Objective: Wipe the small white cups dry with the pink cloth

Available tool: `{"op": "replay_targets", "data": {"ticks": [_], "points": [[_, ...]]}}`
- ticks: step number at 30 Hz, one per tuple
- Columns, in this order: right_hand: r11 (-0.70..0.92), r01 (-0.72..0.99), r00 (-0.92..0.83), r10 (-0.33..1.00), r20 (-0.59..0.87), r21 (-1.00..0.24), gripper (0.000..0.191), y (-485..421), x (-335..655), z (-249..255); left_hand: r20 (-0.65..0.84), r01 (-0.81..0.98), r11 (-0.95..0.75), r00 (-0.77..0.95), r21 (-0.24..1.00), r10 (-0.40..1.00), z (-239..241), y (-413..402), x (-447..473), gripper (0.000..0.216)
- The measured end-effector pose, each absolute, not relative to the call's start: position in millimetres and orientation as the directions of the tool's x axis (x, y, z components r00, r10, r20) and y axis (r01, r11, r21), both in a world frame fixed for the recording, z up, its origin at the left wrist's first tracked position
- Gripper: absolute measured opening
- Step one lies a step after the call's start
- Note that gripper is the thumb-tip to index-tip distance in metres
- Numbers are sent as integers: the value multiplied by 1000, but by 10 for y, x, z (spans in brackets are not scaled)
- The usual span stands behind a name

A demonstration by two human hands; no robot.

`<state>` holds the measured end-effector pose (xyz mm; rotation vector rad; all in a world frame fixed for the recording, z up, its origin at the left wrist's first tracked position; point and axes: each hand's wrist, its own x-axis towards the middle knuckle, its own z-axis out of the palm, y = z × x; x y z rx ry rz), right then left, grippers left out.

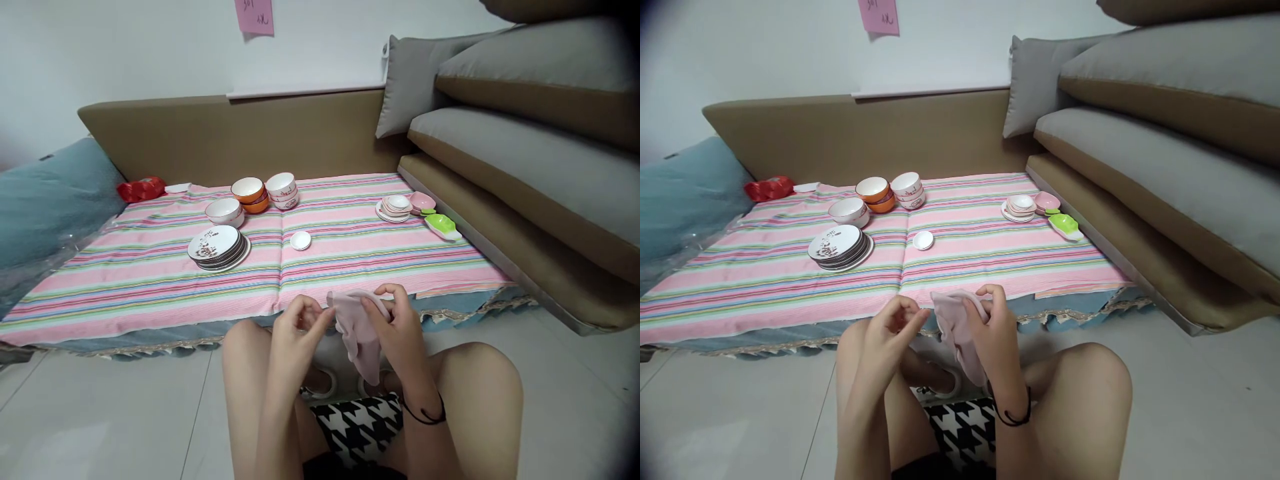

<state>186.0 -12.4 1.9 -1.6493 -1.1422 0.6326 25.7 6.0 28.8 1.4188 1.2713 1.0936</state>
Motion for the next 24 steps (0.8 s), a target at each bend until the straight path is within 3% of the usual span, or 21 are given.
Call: {"op": "replay_targets", "data": {"ticks": [3,8,16,24], "points": [[-59,399,448,883,138,-915,27,-126,1849,20,54,312,-86,112,946,992,294,14,418,25],[-33,420,436,884,169,-907,25,-131,1848,44,210,453,-257,154,854,966,264,-35,590,28],[-19,311,450,884,130,-950,30,-127,1855,42,192,280,-219,121,934,974,212,2,517,29],[23,41,338,941,35,-999,30,-122,1876,-6,127,219,-141,79,965,989,249,43,396,17]]}}
